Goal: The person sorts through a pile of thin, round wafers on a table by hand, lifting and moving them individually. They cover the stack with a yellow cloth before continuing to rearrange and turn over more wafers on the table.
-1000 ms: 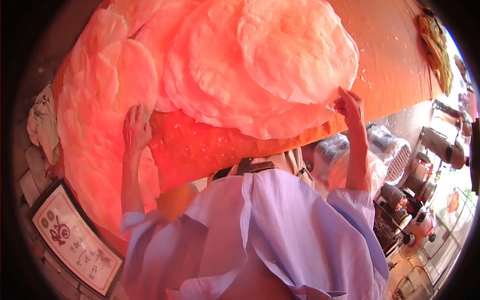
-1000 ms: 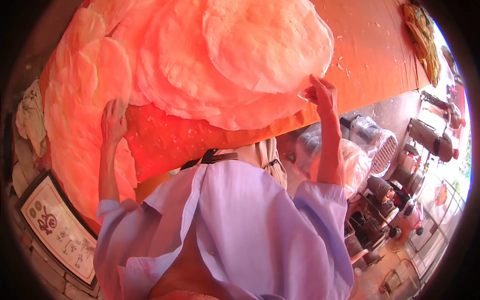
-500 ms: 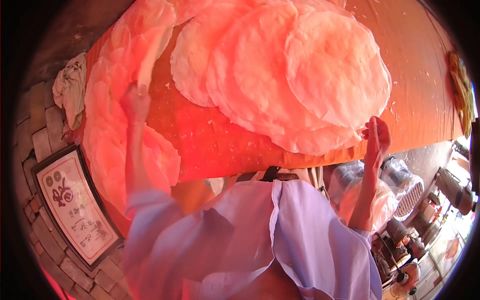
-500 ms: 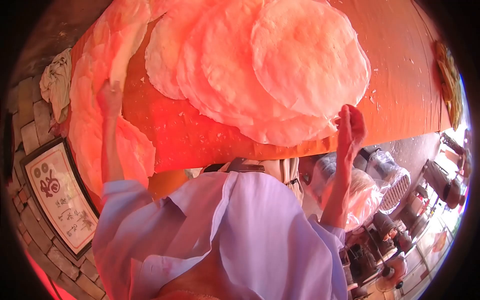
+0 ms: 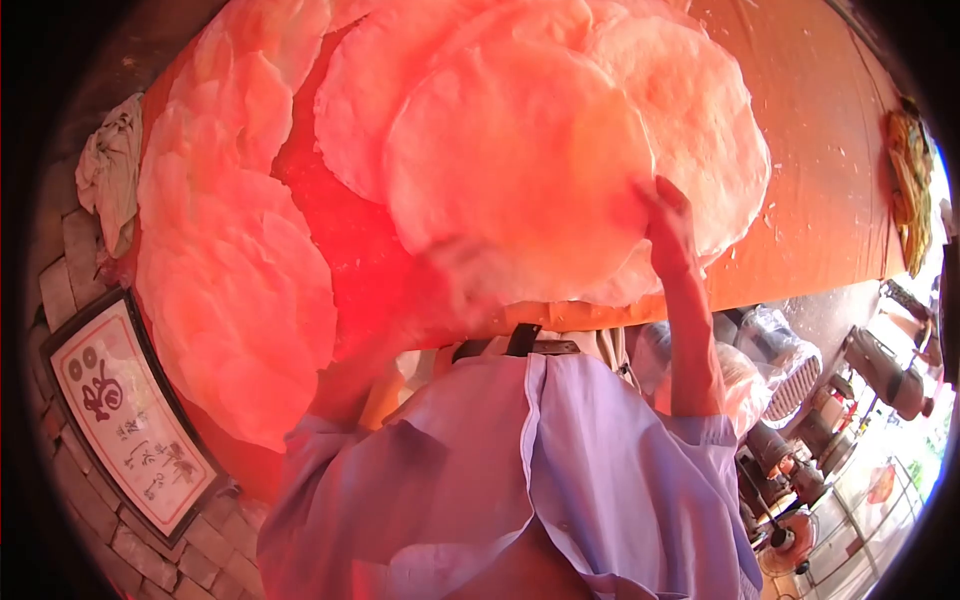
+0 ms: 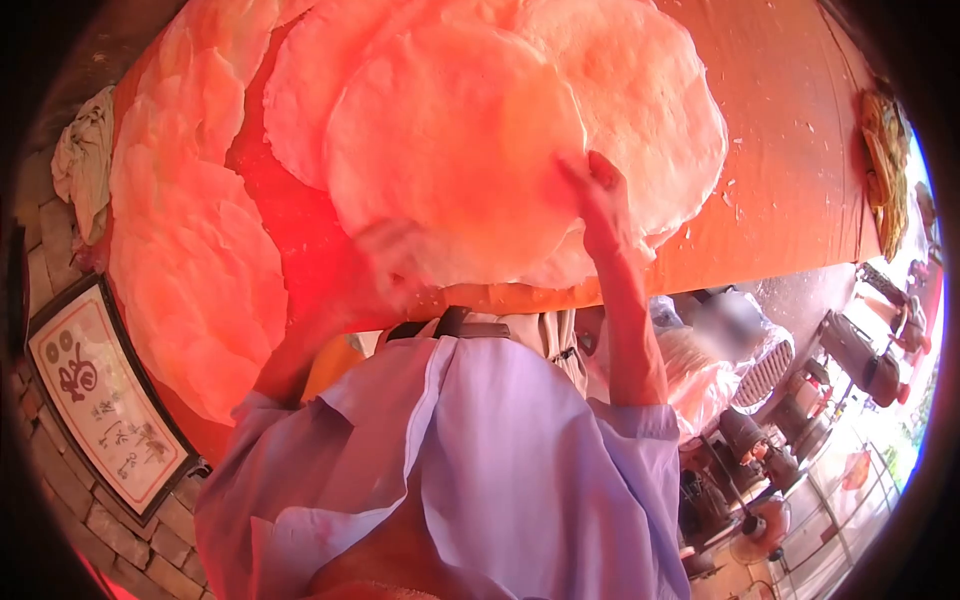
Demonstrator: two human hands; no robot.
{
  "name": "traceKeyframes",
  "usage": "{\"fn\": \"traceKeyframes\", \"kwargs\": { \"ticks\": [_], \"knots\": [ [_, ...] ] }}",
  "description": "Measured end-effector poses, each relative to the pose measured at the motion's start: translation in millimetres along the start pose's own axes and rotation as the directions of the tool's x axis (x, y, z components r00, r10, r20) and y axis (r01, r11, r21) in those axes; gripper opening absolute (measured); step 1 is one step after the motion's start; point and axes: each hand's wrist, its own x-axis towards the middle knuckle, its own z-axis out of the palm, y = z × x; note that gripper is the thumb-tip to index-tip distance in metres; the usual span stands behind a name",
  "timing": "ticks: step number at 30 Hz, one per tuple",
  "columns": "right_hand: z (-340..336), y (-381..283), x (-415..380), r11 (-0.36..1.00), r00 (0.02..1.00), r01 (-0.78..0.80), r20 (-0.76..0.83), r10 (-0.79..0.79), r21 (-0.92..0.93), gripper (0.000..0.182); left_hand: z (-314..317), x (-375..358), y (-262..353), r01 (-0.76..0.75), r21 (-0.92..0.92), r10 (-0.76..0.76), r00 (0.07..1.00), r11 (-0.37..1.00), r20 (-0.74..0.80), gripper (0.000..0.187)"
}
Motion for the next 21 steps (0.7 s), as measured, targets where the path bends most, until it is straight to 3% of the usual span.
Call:
{"fn": "traceKeyframes", "kwargs": {
  "ticks": [2, 3, 4, 6, 8, 12, 14, 15, 16, 18, 19, 20, 21],
  "knots": [
    [14, 10, 1, 0.951, 0.977, 0.201, -0.028, -0.213, -0.234, 0.022, -26, 1, -61, 0.205, 0.032, -0.202, 0.977, 0.978, -0.067, 0.033],
    [23, 1, -2, 0.955, 0.967, 0.236, -0.056, -0.249, -0.18, 0.026, -38, 7, -86, 0.302, 0.046, -0.296, 0.949, 0.952, -0.106, 0.033],
    [25, -16, -7, 0.951, 0.963, 0.26, -0.026, -0.268, -0.17, 0.026, -54, 17, -97, 0.371, 0.297, -0.24, 0.886, 0.88, -0.396, 0.028],
    [30, -49, -23, 0.941, 0.953, 0.302, 0.035, -0.301, -0.149, 0.025, -75, 12, -162, 0.51, 0.075, -0.406, 0.757, 0.857, -0.512, 0.041],
    [5, -70, -21, 0.924, 0.942, 0.335, 0.034, -0.335, -0.184, 0.025, -88, 11, -205, 0.63, 0.025, -0.511, 0.653, 0.777, -0.559, 0.053],
    [-72, -95, 7, 0.836, 0.939, 0.285, -0.041, -0.343, -0.469, 0.036, -96, 40, -182, 0.813, 0.023, -0.668, 0.495, 0.582, -0.556, 0.072],
    [-84, -98, 29, 0.437, 0.838, 0.126, -0.14, -0.528, -0.891, 0.044, -97, 30, -216, 0.822, -0.086, -0.708, 0.426, 0.563, -0.563, 0.065],
    [-90, -102, 44, 0.186, 0.764, -0.024, -0.139, -0.63, -0.982, 0.048, -96, 28, -233, 0.819, -0.142, -0.727, 0.397, 0.556, -0.561, 0.062],
    [-96, -103, 63, -0.011, 0.646, 0.035, 0.031, -0.763, -0.999, 0.058, -95, 28, -238, 0.79, -0.21, -0.753, 0.412, 0.576, -0.513, 0.057],
    [-34, -137, 73, 0.14, 0.658, 0.223, 0.043, -0.752, -0.965, 0.057, -102, 26, -235, 0.729, -0.334, -0.786, 0.45, 0.598, -0.424, 0.049],
    [-8, -146, 88, 0.269, 0.729, 0.278, 0.021, -0.684, -0.922, 0.056, -105, 34, -214, 0.686, -0.418, -0.799, 0.452, 0.595, -0.396, 0.033],
    [18, -152, 105, 0.399, 0.797, 0.314, 0.011, -0.604, -0.862, 0.054, -110, 36, -211, 0.676, -0.469, -0.822, 0.452, 0.569, -0.346, 0.031],
    [48, -159, 117, 0.348, 0.802, 0.377, 0.115, -0.586, -0.858, 0.051, -114, 37, -209, 0.665, -0.516, -0.841, 0.452, 0.539, -0.296, 0.029]
  ]
}}
